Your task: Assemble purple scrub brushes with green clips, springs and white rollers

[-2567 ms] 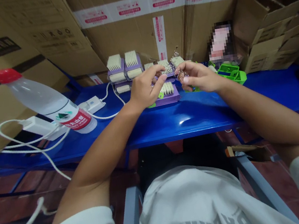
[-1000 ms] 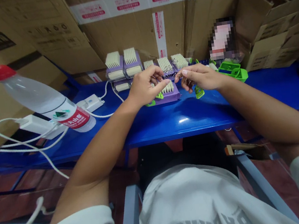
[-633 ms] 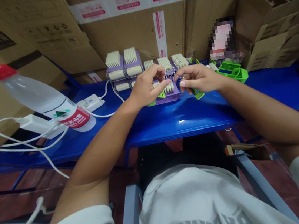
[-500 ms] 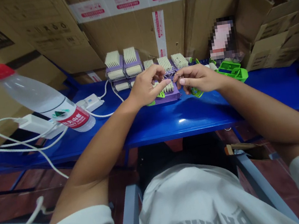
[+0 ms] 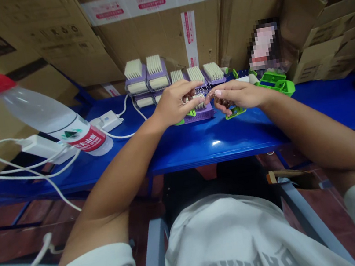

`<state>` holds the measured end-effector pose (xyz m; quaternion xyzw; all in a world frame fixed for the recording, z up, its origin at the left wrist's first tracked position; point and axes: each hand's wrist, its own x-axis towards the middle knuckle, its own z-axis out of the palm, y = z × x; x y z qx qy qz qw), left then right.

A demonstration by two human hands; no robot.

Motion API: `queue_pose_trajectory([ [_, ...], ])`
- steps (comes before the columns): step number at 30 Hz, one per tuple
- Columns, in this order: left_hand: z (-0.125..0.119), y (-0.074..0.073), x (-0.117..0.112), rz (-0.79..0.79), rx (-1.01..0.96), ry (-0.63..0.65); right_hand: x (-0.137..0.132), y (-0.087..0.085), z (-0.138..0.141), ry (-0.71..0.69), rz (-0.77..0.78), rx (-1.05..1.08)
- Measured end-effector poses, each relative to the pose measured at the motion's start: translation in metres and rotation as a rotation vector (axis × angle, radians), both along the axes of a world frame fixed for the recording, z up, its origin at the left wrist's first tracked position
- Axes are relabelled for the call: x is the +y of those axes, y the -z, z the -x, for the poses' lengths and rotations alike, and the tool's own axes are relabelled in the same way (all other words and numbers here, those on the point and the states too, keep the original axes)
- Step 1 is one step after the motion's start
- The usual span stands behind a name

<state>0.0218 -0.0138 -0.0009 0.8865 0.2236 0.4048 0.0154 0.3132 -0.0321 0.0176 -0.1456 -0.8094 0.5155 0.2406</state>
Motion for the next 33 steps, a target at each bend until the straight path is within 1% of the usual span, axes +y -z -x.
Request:
queue_pose_trajectory([
  [3,0.000,0.001,0.001,-0.003,0.001,0.037,0.001,0.001,-0.003,-0.034,0.076,0.010],
  [6,-0.001,0.001,0.002,-0.005,-0.014,0.066,0.002,0.001,-0.006,-0.046,0.140,-0.023],
  [10,-0.001,0.001,0.002,-0.010,-0.040,0.093,0.001,0.000,-0.006,-0.046,0.160,-0.053],
  [13,0.000,-0.002,0.000,0.025,-0.040,0.119,0.001,0.000,-0.004,-0.035,0.142,-0.047],
  [17,-0.001,-0.004,-0.006,0.143,-0.043,0.155,0.003,0.001,-0.001,-0.033,0.099,0.010],
  [22,-0.004,0.001,-0.008,0.331,-0.130,0.194,0.003,0.000,0.000,0.026,-0.007,0.025],
  [24,-0.004,0.003,-0.007,0.383,-0.140,0.206,0.003,0.000,0.000,0.055,-0.041,0.027],
  [29,-0.004,0.003,-0.007,0.451,-0.176,0.214,0.005,0.003,0.002,0.142,-0.105,0.072],
  [33,-0.003,0.000,-0.011,0.482,-0.178,0.202,0.006,0.005,0.002,0.231,-0.186,0.103],
])
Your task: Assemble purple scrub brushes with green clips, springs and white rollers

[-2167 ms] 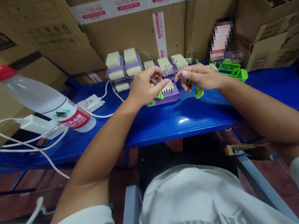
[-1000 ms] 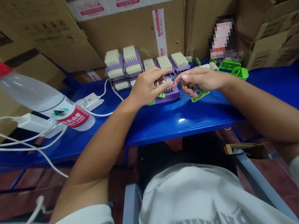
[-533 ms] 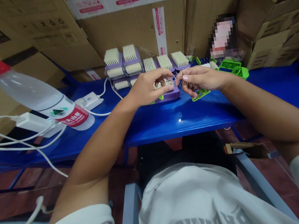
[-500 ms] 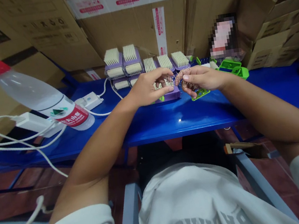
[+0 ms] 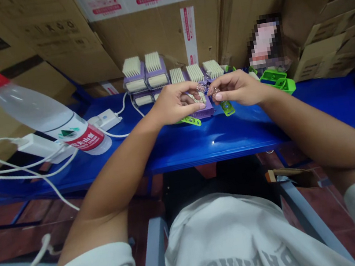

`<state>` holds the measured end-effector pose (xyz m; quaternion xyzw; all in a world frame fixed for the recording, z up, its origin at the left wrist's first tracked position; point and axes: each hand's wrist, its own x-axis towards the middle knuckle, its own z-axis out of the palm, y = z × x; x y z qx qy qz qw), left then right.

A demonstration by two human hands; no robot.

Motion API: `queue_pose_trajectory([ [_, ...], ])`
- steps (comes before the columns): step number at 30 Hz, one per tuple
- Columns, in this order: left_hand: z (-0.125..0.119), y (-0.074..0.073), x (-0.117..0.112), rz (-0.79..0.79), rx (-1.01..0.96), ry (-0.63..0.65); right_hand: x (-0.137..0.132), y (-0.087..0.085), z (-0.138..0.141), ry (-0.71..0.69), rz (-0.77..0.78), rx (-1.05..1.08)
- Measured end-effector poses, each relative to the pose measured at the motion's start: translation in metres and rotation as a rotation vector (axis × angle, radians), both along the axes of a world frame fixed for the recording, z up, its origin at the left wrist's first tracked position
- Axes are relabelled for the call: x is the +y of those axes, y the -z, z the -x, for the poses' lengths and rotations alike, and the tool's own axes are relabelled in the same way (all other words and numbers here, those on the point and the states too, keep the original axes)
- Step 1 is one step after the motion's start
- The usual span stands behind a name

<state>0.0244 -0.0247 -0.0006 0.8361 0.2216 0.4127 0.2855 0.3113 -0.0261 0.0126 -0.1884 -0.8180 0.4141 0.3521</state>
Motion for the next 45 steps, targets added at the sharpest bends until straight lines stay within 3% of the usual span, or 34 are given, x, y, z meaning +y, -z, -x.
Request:
queue_pose_trajectory([
  [7,-0.001,-0.006,-0.005,0.094,0.013,0.014,-0.005,0.000,0.001,0.207,-0.234,0.022],
  [15,-0.001,-0.007,-0.006,0.061,0.034,-0.003,-0.007,0.000,-0.001,0.325,-0.390,-0.067],
  [23,-0.001,-0.005,-0.004,0.047,0.024,-0.020,-0.005,-0.001,-0.001,0.212,-0.666,-0.178],
  [28,0.001,-0.004,-0.003,0.055,0.041,-0.029,-0.008,0.000,0.000,0.194,-0.635,-0.175],
  [36,0.002,-0.006,-0.003,0.054,0.027,-0.016,-0.011,0.001,0.000,0.300,-0.440,-0.122],
  [45,0.003,-0.005,0.001,0.031,0.027,-0.044,-0.014,-0.002,-0.001,0.268,-0.577,-0.207],
])
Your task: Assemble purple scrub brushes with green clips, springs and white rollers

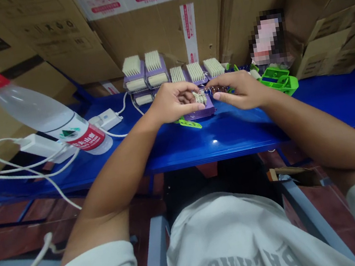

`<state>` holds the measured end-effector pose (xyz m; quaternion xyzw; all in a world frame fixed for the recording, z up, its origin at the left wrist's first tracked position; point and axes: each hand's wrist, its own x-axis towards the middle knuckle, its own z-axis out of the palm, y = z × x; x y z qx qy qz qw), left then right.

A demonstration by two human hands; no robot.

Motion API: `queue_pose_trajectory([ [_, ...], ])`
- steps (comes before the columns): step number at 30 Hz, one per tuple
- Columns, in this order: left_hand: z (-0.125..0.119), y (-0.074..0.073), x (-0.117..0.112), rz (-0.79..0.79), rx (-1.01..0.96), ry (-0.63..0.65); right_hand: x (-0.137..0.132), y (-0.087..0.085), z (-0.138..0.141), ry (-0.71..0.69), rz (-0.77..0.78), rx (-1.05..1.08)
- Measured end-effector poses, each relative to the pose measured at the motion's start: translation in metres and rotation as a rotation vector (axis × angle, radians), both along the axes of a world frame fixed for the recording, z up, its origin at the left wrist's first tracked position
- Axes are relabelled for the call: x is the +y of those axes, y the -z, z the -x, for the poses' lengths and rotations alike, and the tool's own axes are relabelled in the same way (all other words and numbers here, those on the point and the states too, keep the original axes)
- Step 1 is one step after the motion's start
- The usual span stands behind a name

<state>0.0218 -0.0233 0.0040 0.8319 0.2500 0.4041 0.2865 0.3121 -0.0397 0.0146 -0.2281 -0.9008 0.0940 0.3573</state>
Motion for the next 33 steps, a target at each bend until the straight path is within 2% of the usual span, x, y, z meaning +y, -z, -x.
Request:
queue_pose_trajectory([
  [9,-0.0009,0.0017,-0.0001,0.006,0.003,-0.004,0.0036,0.0031,-0.0022,0.082,0.041,0.133],
  [17,0.0005,0.0018,0.0014,-0.017,0.031,-0.021,0.0008,0.0005,0.0012,0.007,-0.031,0.009],
  [23,0.0009,-0.0011,-0.0002,0.001,0.032,-0.008,0.0034,-0.0007,-0.0005,0.053,-0.040,0.060],
  [29,0.0008,-0.0007,-0.0023,0.008,0.040,-0.006,0.0045,0.0034,-0.0015,0.091,0.021,0.083],
  [33,0.0014,-0.0011,-0.0037,0.009,0.055,-0.015,0.0081,0.0039,-0.0021,0.086,-0.016,0.072],
])
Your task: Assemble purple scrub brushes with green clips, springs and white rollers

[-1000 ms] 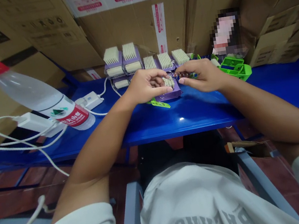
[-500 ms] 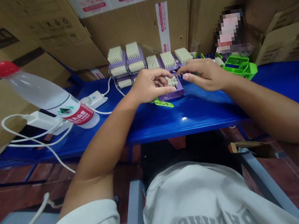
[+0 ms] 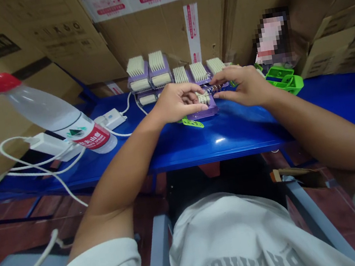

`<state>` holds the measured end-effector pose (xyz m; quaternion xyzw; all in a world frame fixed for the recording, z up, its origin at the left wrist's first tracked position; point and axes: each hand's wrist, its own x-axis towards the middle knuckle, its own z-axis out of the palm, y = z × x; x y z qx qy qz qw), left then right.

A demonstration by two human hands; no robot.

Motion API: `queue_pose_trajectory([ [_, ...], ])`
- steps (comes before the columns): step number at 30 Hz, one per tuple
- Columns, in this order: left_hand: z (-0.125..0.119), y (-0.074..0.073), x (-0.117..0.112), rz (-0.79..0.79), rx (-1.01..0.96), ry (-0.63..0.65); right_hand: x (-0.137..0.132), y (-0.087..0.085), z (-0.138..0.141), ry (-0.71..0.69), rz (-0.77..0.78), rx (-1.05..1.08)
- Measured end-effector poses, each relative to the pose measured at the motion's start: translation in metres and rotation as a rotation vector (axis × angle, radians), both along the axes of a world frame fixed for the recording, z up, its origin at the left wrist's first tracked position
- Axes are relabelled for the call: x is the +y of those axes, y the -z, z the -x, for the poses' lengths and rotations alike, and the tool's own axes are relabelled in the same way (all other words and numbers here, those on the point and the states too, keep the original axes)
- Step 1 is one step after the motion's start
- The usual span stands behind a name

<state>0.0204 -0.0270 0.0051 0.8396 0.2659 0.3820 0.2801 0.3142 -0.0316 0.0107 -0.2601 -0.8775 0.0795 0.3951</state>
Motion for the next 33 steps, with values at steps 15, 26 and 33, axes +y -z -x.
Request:
queue_pose_trajectory([
  [15,-0.0005,0.0023,-0.0017,-0.029,0.003,0.005,0.0027,0.0013,-0.0006,0.013,-0.058,-0.058],
  [26,0.0008,0.0032,0.0006,-0.043,0.018,0.014,-0.0059,0.0008,0.0066,-0.107,0.019,-0.105],
  [33,-0.0005,0.0026,-0.0010,-0.041,0.017,0.018,-0.0028,0.0053,0.0070,-0.100,0.170,0.089],
])
